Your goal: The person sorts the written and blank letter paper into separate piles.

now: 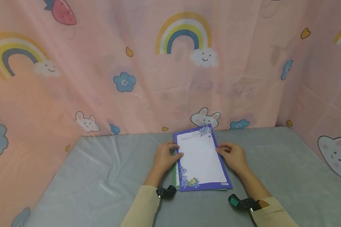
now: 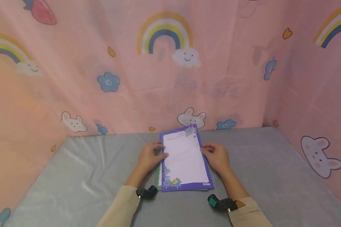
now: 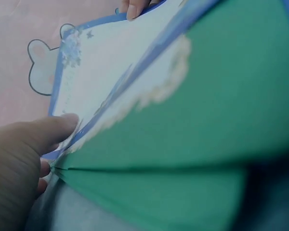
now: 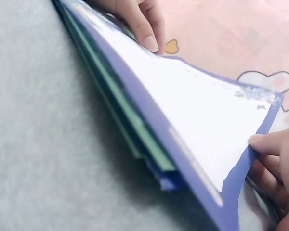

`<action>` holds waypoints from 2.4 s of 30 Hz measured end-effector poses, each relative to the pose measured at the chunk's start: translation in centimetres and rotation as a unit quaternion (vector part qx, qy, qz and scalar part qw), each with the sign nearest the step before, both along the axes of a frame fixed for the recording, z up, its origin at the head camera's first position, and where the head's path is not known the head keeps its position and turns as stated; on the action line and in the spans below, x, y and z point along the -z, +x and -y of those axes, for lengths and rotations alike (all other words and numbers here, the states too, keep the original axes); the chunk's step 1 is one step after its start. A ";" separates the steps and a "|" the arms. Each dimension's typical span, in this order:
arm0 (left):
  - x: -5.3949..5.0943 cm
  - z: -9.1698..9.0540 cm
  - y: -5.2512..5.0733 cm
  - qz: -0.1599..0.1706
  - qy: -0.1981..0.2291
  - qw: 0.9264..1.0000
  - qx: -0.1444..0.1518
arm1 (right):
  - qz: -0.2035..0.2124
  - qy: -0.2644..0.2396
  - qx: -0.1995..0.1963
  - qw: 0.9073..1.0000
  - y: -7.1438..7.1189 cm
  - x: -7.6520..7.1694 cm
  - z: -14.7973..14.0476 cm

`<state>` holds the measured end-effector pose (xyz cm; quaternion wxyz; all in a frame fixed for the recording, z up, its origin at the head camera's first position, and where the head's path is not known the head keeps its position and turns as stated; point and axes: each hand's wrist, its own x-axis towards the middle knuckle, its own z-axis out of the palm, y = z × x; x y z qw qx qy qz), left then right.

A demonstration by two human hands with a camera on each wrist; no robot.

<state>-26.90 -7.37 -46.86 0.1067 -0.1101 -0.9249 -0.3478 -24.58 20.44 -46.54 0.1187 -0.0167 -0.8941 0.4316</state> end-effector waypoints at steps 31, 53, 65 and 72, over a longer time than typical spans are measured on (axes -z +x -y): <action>-3.6 -0.8 0.8 0.079 0.234 0.969 0.006 | 0.075 -0.136 -0.043 0.987 1.0 -4.3 -1.7; -4.7 -3.9 2.5 0.118 0.263 0.952 0.098 | 0.087 -0.058 -0.143 0.984 2.8 -7.6 -5.6; -6.3 -9.3 1.9 0.129 0.254 0.957 0.056 | 0.102 -0.059 -0.049 0.992 2.8 -6.7 -8.2; -4.5 -13.1 2.5 0.158 0.201 0.965 0.054 | 0.104 -0.066 0.016 0.992 2.3 -5.3 -10.1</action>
